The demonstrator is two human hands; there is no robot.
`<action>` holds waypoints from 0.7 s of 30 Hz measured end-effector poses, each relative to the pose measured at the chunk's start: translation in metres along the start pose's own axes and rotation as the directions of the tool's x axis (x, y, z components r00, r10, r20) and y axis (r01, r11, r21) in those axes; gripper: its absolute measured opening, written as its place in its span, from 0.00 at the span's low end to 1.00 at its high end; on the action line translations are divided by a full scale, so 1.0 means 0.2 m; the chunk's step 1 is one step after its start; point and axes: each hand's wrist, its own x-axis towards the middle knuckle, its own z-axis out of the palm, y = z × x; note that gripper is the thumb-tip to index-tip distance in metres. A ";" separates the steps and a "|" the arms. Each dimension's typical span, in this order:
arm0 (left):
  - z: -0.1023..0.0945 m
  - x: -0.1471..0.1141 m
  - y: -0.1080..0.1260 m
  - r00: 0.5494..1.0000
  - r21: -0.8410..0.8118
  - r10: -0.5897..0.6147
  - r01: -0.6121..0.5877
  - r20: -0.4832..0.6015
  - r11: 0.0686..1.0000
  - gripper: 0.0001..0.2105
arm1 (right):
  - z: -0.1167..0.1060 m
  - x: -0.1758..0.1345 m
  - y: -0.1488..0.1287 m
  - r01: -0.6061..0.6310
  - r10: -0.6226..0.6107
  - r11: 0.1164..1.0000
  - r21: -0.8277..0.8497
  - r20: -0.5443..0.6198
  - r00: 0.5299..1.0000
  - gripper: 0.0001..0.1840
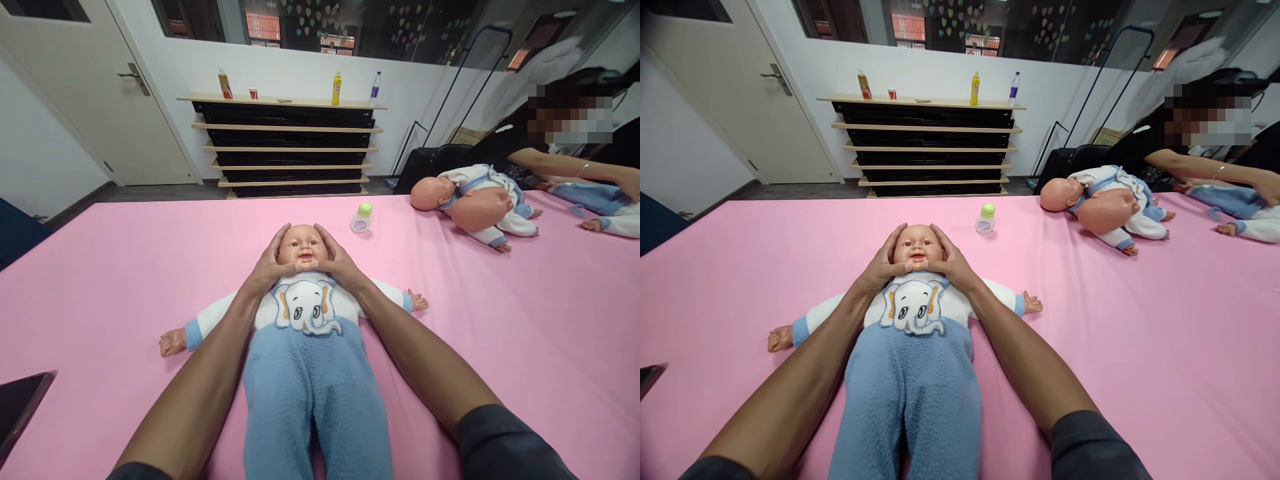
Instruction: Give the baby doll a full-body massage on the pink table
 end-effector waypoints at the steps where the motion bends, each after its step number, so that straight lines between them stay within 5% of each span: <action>1: 0.00 0.00 0.01 1.000 0.045 0.010 -0.009 -0.006 0.999 0.53 | 0.00 0.00 -0.01 0.020 -0.022 0.997 -0.069 -0.021 1.000 0.55; 10: 0.00 0.00 0.01 1.000 0.139 0.030 -0.029 -0.004 0.990 0.55 | -0.02 0.01 0.00 0.034 -0.031 0.986 -0.162 0.019 0.999 0.61; 21: -0.01 0.01 -0.01 1.000 -0.058 -0.014 0.015 0.016 0.998 0.52 | -0.02 0.02 0.04 -0.026 0.020 0.973 0.231 0.027 0.999 0.50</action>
